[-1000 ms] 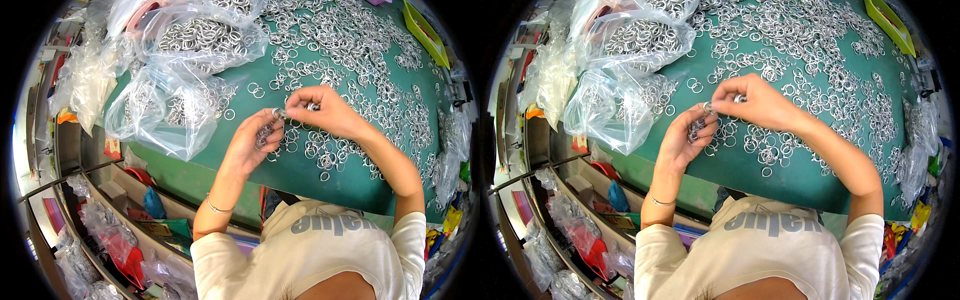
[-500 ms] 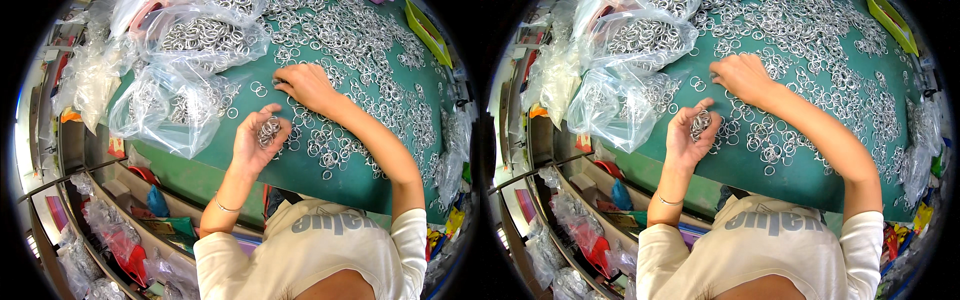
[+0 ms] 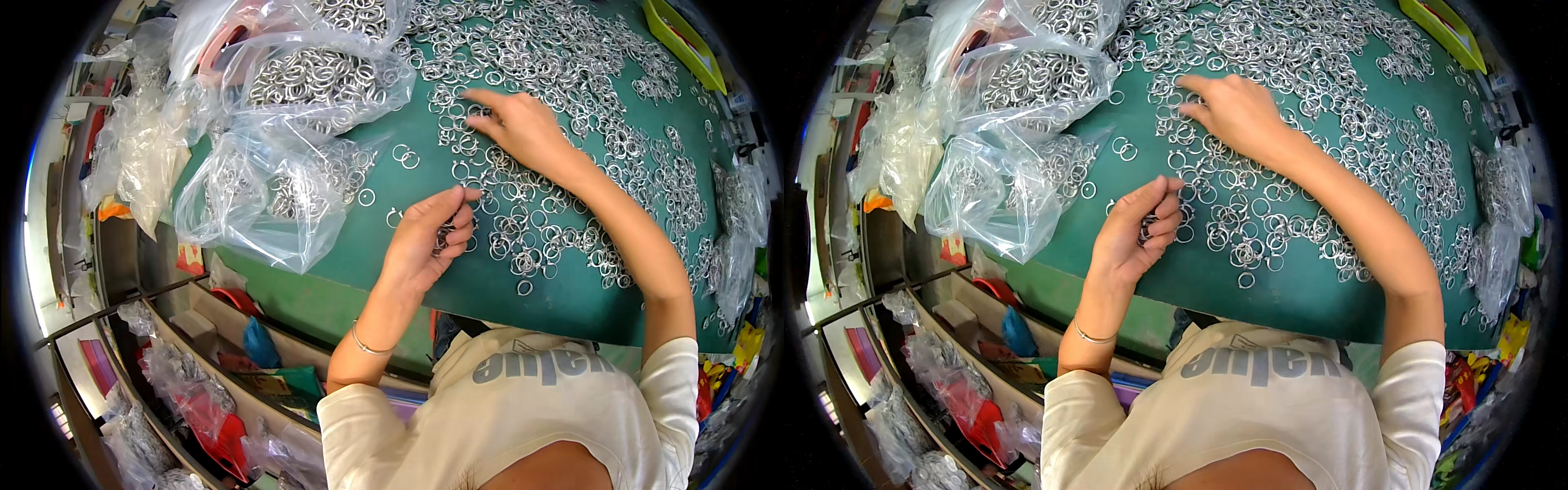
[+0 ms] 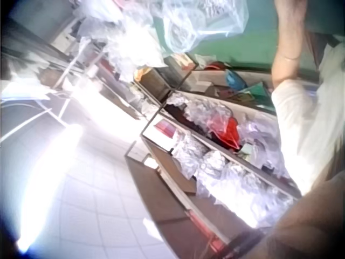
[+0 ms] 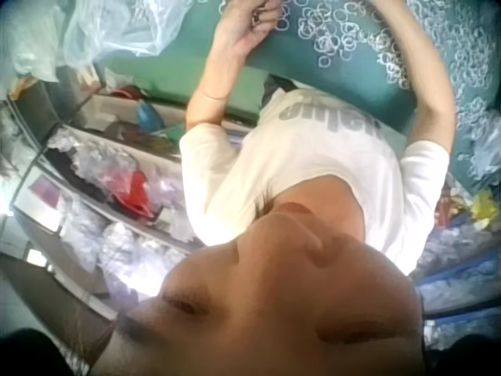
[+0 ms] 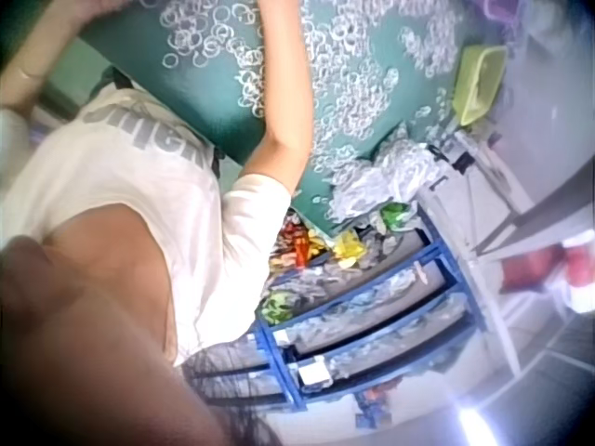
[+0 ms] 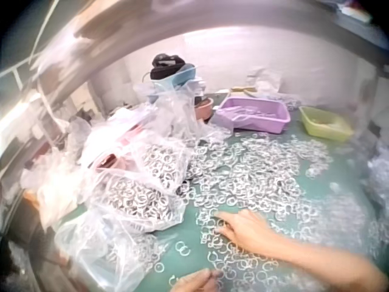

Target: The person sorts and organizes a large quantity of small metal rings on a green tabletop by hand, moving them into piles and checking individual components.

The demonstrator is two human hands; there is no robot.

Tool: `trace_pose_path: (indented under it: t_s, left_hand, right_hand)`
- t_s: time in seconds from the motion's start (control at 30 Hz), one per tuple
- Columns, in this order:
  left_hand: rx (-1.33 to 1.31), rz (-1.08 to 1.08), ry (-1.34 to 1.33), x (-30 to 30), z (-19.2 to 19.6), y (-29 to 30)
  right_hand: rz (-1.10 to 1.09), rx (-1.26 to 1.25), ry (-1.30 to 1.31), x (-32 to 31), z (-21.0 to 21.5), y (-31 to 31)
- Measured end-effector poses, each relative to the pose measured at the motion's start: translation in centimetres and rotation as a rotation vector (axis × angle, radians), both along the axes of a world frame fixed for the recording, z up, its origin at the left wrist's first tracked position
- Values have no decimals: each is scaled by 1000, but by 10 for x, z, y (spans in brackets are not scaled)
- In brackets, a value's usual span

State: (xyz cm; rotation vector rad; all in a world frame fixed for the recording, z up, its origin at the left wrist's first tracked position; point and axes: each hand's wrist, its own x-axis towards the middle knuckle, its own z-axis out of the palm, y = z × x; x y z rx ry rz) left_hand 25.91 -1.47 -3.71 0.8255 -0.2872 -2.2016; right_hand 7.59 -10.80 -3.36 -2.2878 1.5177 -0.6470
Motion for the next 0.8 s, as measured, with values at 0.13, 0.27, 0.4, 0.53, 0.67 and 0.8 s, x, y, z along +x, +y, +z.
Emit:
trace_pose_path:
  t_s: [0.13, 0.27, 0.4, 0.53, 0.67, 0.8]
  left_hand:
    - [-309, 73, -450, 0, 14, -10]
    - [-394, 21, -617, 10, 19, -29]
    - [-962, 64, -1179, 0, 1, -66]
    - [-1016, -38, -1449, -15, 6, -80]
    - [-1203, -61, -1626, -23, -7, -98]
    - [-1258, -120, -1685, -35, -7, -108]
  right_hand:
    - [68, -104, 206, -6, -11, 6]
    - [1, -4, 67, -10, 5, 7]
    - [146, -115, 197, 3, -12, -6]
    - [144, -112, 17, -7, -9, -9]
    - [-95, 740, -703, -39, 12, -13]
    - [0, 941, -1444, -70, 14, -13]
